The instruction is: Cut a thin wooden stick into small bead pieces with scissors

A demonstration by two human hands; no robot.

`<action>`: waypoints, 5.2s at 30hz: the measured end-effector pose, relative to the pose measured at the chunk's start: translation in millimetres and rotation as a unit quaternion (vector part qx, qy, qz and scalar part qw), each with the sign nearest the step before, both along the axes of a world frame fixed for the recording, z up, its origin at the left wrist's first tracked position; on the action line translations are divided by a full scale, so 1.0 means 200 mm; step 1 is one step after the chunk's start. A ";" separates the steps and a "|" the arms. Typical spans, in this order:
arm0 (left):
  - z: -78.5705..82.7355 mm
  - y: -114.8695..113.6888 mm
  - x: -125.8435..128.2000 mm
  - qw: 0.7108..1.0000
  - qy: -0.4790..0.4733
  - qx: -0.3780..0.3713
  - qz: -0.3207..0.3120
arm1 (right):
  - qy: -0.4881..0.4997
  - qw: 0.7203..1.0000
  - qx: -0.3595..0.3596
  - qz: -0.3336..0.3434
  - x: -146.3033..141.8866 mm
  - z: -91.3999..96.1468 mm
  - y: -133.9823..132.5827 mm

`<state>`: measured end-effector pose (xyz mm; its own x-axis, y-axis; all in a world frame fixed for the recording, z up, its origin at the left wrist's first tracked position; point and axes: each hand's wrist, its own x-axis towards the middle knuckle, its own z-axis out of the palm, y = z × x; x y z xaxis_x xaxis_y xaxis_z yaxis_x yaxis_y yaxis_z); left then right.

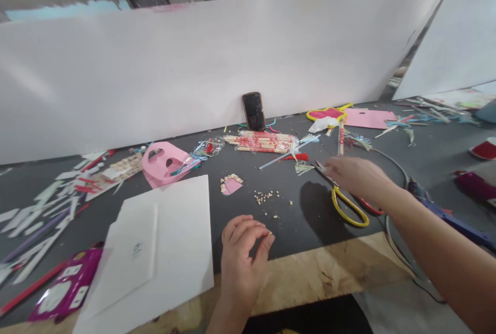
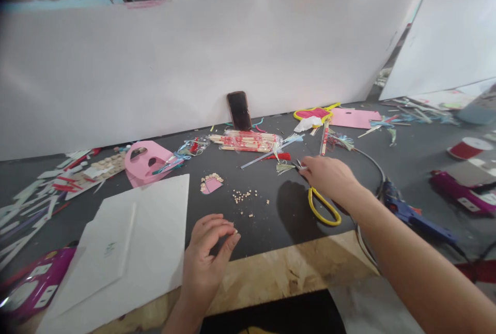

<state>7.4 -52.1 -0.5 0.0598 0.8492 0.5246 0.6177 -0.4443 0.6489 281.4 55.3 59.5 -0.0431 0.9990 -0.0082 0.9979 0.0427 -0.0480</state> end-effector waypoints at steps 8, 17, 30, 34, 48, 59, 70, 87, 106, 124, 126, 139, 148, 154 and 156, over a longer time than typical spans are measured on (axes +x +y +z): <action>0.00 -0.03 -0.02 1.000 0.012 -0.011 0.001 | -0.010 0.997 -0.071 0.002 -0.21 -0.15 0.31; 0.01 0.10 -0.03 0.988 0.146 -0.030 -0.040 | -0.008 0.997 -0.077 -0.004 -0.22 -0.17 0.35; -0.01 0.41 0.19 0.954 0.269 -0.090 -0.099 | 0.081 0.979 -0.062 0.176 -0.27 -0.15 -0.08; -0.02 0.43 0.20 0.952 0.270 -0.111 -0.091 | 0.094 0.975 -0.069 0.190 -0.30 -0.20 -0.12; 0.03 0.44 0.15 0.951 0.261 -0.147 -0.075 | 0.182 0.971 0.004 0.153 -0.20 -0.27 -0.23; -0.01 0.38 0.19 0.953 0.264 -0.121 -0.083 | 0.251 0.952 0.119 0.125 -0.18 -0.39 -0.57; -0.04 0.42 0.24 0.956 0.248 -0.136 -0.077 | 0.270 0.939 0.149 0.151 -0.19 -0.44 -0.58; -0.03 0.40 0.26 0.950 0.255 -0.163 -0.082 | 0.338 0.926 0.115 0.124 -0.16 -0.36 -0.60; -0.02 0.37 0.27 0.946 0.270 -0.161 -0.077 | 0.037 0.986 0.157 0.042 0.17 -0.37 -0.37; 0.06 0.32 0.10 0.978 0.123 -0.167 -0.007 | 0.354 0.913 0.160 -0.125 0.16 -0.26 -0.37; 0.06 0.33 0.09 0.976 0.139 -0.168 -0.009 | 0.476 0.861 0.131 -0.123 0.13 -0.25 -0.39; -0.02 0.40 0.23 0.947 0.276 -0.149 -0.075 | 0.642 0.755 0.077 -0.109 -0.08 -0.25 -0.55; 0.04 0.29 0.06 0.948 0.268 -0.173 -0.018 | 0.761 0.642 -0.008 -0.093 -0.07 -0.35 -0.58; -0.01 0.24 0.09 0.947 0.272 -0.170 -0.018 | 0.776 0.625 -0.004 -0.084 -0.11 -0.36 -0.59; -0.02 0.23 0.10 0.946 0.282 -0.160 -0.015 | 0.751 0.654 -0.011 -0.092 -0.11 -0.33 -0.60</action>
